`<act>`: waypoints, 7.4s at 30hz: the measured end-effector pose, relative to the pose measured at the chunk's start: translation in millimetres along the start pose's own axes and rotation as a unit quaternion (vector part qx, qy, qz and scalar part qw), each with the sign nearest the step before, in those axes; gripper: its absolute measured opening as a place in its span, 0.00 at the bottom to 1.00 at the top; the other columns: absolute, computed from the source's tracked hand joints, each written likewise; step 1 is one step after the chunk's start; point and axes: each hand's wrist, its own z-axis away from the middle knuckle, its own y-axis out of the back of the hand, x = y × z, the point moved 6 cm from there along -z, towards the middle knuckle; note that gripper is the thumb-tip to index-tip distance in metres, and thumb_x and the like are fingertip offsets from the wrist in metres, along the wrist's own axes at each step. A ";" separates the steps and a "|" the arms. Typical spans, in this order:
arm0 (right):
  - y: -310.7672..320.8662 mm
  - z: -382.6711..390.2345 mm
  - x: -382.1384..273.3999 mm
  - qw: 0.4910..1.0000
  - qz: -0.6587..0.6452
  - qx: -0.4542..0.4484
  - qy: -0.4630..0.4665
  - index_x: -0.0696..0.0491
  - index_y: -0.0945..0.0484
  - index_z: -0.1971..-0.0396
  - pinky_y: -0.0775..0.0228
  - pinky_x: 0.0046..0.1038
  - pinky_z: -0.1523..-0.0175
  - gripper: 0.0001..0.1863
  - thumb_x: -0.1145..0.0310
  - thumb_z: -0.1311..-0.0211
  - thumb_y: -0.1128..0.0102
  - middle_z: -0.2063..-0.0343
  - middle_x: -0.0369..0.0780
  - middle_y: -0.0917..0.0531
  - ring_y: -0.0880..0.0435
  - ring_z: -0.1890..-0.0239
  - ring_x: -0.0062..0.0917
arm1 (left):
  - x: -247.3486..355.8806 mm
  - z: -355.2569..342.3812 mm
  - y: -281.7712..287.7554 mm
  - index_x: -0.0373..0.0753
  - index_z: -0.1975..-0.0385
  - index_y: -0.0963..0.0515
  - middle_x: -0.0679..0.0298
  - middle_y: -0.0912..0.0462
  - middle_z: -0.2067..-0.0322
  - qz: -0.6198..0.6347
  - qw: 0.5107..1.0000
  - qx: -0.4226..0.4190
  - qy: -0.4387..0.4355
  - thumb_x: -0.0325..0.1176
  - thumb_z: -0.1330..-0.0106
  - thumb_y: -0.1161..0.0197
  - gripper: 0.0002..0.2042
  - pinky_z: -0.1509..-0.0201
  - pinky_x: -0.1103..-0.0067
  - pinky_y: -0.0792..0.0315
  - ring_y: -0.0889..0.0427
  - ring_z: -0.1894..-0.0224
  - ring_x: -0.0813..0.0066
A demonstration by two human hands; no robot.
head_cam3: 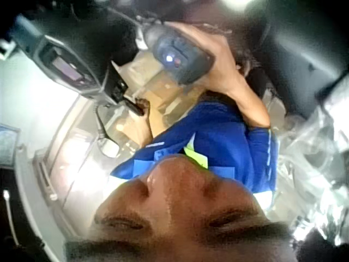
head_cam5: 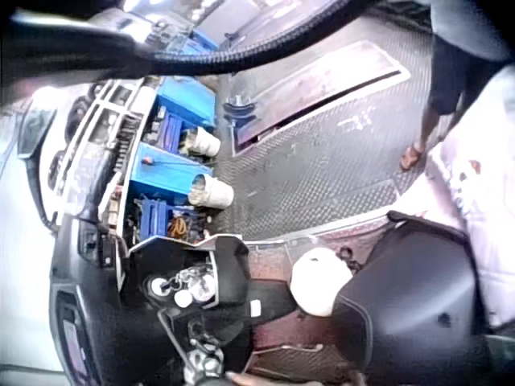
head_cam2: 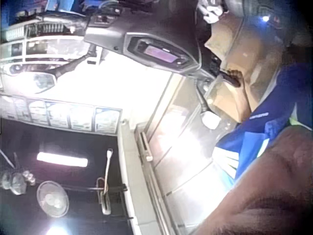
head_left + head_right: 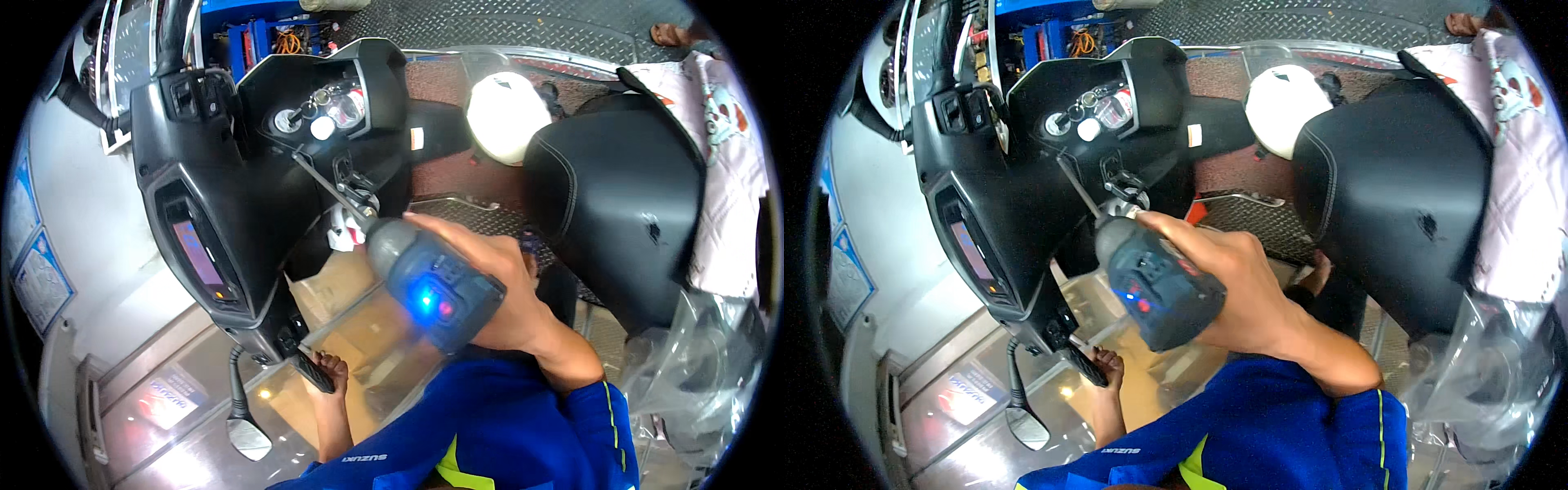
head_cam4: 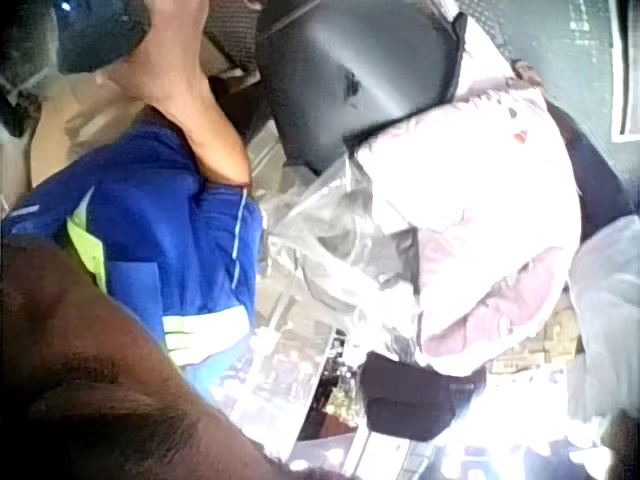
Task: The person unscrews bolts from a motorcycle using a power drill, removes a plastic panel by hand, retrieves a screwdriver from a drawer, and uses it to work on the internal components.
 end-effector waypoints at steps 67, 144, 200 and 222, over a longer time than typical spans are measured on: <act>-199.8 266.8 181.7 0.652 0.630 0.076 -0.416 0.61 0.15 0.56 0.20 0.43 0.46 0.23 0.64 0.52 0.29 0.56 0.60 0.14 0.13 0.49 0.48 | 169.9 -210.9 -399.8 0.29 0.35 0.30 0.40 0.25 0.37 -0.417 0.537 -0.479 -0.555 0.56 0.37 0.30 0.40 0.30 0.65 0.32 0.25 0.34 0.49; -155.9 612.8 161.7 0.584 0.305 0.588 -0.469 0.57 0.12 0.58 0.18 0.38 0.51 0.22 0.61 0.53 0.22 0.60 0.50 0.10 0.09 0.56 0.39 | -241.4 30.8 -174.4 0.24 0.62 0.16 0.57 0.14 0.69 -0.570 0.312 -0.748 -0.140 0.49 0.38 0.35 0.25 0.57 0.69 0.26 0.18 0.64 0.69; -286.3 307.3 63.4 0.917 0.058 0.384 -0.090 0.54 0.21 0.50 0.24 0.29 0.66 0.21 0.76 0.43 0.26 0.68 0.36 0.17 0.18 0.72 0.21 | -43.9 -161.6 -116.9 0.31 0.58 0.21 0.59 0.14 0.67 -0.458 0.549 -0.674 -0.187 0.41 0.28 0.35 0.16 0.64 0.75 0.23 0.16 0.68 0.74; -150.4 180.2 87.0 0.918 -0.365 0.043 -0.148 0.56 0.23 0.45 0.21 0.24 0.66 0.23 0.75 0.39 0.27 0.60 0.37 0.17 0.17 0.70 0.19 | -61.2 -67.9 -197.4 0.38 0.43 0.23 0.59 0.16 0.49 -0.166 0.815 -0.556 -0.019 0.46 0.22 0.42 0.19 0.46 0.67 0.23 0.17 0.52 0.67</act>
